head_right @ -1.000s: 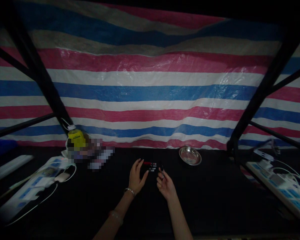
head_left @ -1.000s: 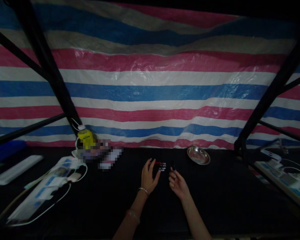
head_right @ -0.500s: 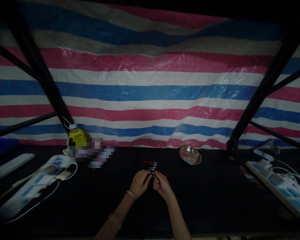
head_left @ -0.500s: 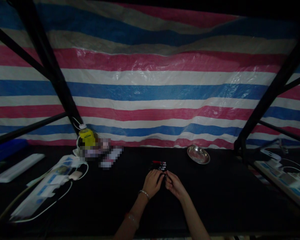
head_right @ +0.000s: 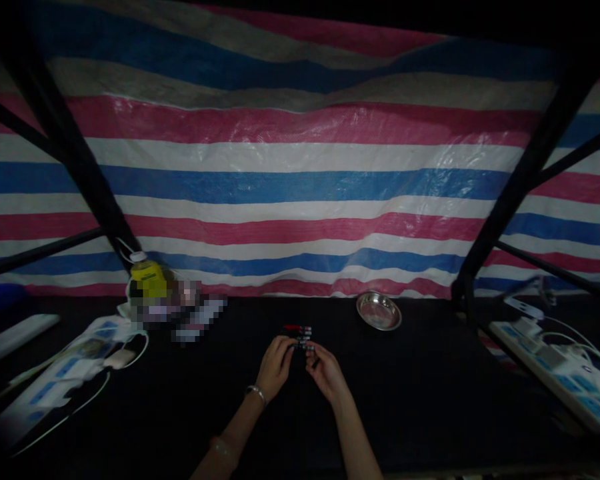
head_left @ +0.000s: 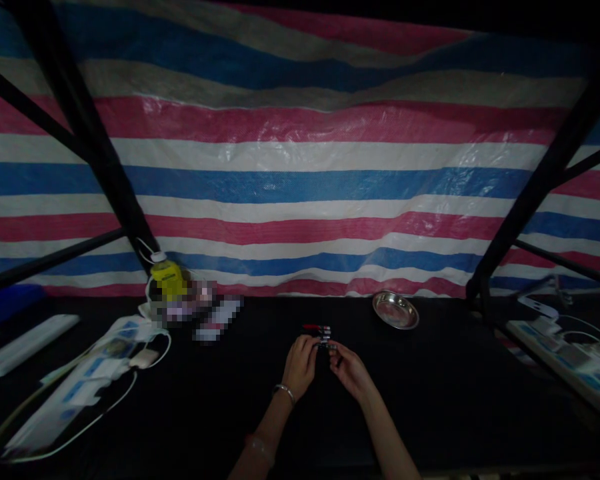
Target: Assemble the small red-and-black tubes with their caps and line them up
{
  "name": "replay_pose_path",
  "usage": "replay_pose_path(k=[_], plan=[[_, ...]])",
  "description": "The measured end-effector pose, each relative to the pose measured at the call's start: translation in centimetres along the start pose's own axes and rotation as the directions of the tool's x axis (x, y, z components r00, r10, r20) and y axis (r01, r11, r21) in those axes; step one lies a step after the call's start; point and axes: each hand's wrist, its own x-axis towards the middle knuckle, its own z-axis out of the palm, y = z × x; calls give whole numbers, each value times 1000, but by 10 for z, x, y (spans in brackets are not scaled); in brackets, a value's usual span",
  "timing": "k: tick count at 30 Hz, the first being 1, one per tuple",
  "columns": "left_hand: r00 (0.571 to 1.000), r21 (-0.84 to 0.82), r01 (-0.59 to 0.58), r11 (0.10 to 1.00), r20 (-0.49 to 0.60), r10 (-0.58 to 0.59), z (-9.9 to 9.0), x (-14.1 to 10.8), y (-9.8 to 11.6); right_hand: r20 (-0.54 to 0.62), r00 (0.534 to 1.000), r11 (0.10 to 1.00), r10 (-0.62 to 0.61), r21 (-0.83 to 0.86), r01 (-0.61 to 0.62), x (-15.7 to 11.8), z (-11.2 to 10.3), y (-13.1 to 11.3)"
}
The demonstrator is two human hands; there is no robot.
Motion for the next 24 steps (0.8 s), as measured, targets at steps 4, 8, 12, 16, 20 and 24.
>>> replay_pose_path(k=[4, 8, 12, 16, 20, 24], plan=[[998, -17, 34, 999, -50, -35, 1, -1, -3, -4, 1000, 999, 12, -36, -13, 2, -2, 2], [985, -84, 117, 990, -119, -126, 1, -1, -9, -52, 997, 995, -64, -83, 60, 5, -4, 3], [967, -144, 164, 976, -171, -188, -1, 0, -12, -165, 951, 959, -263, -147, 240, 10, -9, 0], [967, -110, 220, 969, -105, -231, -3, 2, -11, -236, 821, 819, -521, -410, 402, 15, -15, -4], [970, -40, 241, 970, 42, -240, -2, 3, -10, -79, 675, 466, -733, -782, 414, 23, -20, -8], [965, 4, 252, 968, 77, -252, -1, 4, -12, 45, 663, 210, -747, -930, 300, 34, -22, -17]])
